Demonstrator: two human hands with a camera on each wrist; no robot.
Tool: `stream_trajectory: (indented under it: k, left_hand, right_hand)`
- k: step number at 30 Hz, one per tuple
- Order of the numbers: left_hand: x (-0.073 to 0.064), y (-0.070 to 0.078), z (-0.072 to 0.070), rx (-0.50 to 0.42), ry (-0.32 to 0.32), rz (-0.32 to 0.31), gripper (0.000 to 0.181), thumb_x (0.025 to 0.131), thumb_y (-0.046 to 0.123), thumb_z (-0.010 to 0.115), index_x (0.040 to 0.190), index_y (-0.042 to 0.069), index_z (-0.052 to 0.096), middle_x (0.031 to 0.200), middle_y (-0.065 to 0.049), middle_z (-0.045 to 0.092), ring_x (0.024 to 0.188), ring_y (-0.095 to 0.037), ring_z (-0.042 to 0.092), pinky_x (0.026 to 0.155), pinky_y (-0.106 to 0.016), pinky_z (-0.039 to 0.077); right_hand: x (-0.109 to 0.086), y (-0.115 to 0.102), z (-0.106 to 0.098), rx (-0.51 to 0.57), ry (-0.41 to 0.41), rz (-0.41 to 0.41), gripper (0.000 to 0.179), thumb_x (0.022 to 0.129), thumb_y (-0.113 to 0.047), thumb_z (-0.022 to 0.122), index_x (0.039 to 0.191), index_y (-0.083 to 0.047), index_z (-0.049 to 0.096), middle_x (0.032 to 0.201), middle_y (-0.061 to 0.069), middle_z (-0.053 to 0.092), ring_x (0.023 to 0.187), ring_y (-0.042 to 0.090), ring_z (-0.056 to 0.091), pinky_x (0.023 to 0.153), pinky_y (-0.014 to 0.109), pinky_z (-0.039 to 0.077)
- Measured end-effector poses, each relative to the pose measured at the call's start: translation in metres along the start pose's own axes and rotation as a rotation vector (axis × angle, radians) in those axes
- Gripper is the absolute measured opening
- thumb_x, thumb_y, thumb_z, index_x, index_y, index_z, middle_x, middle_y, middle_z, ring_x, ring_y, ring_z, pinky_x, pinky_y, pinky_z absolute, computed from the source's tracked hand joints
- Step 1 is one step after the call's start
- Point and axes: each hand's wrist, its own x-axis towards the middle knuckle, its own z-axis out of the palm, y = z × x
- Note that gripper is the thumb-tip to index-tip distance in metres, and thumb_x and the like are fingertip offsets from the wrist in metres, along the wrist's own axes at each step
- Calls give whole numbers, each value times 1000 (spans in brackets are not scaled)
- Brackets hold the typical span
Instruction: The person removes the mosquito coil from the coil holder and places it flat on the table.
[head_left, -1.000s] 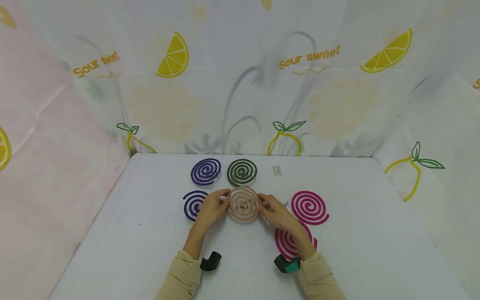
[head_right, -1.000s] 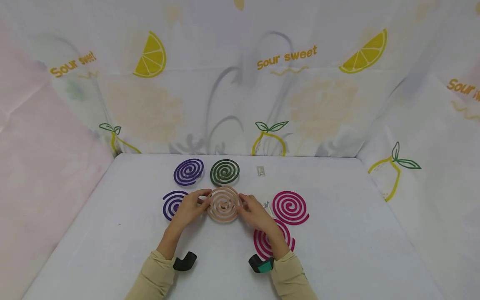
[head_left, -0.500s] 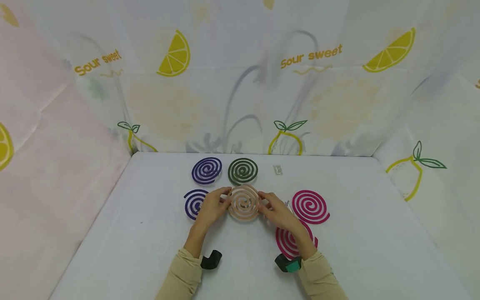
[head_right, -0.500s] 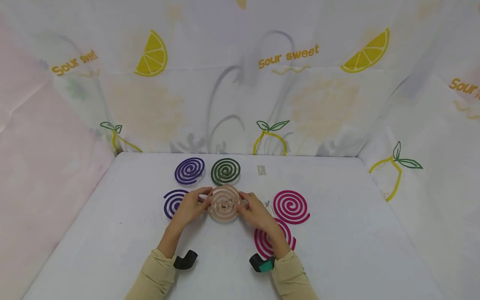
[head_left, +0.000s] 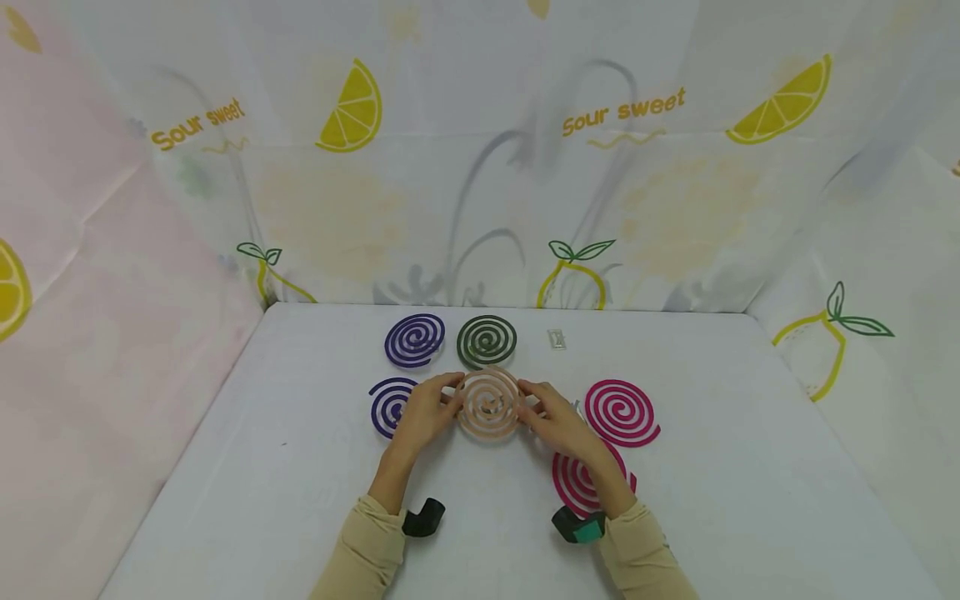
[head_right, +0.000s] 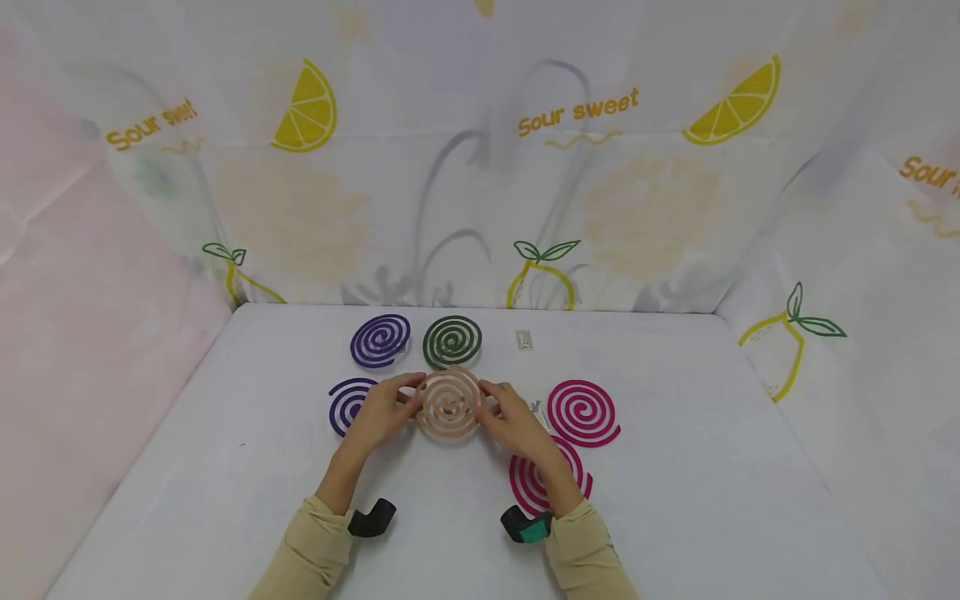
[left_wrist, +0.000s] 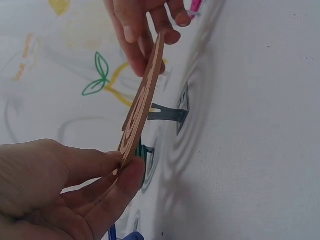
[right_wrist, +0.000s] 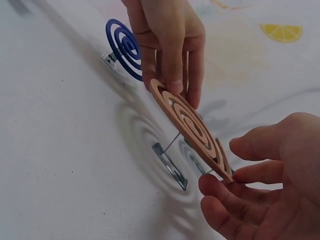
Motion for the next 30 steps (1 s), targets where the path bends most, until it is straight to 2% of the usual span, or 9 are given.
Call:
stream_trajectory:
  k: [12, 21, 30]
  left_hand:
    - [1, 5, -2, -19, 16, -52, 31, 88, 9, 64, 119, 3, 63, 107, -14, 68, 72, -17, 69, 56, -23, 51]
    - [5, 4, -2, -137, 54, -95, 18, 90, 13, 62, 106, 6, 66, 93, -11, 70, 67, -14, 67, 53, -23, 51]
    - [5, 4, -3, -134, 50, -136, 13, 90, 17, 63, 101, 10, 65, 94, -7, 67, 67, -11, 64, 53, -23, 50]
  right_hand:
    - [-1, -4, -1, 41, 18, 7, 50, 96, -14, 53, 142, -1, 39, 133, 20, 48, 107, 31, 59, 77, 26, 53]
    - [0, -4, -3, 150, 33, -42, 51, 95, -12, 55, 141, 0, 38, 133, 23, 45, 103, 33, 62, 81, 40, 54]
    - [1, -4, -4, 173, 70, -32, 50, 92, -10, 59, 138, -1, 43, 130, 22, 49, 99, 31, 64, 77, 25, 52]
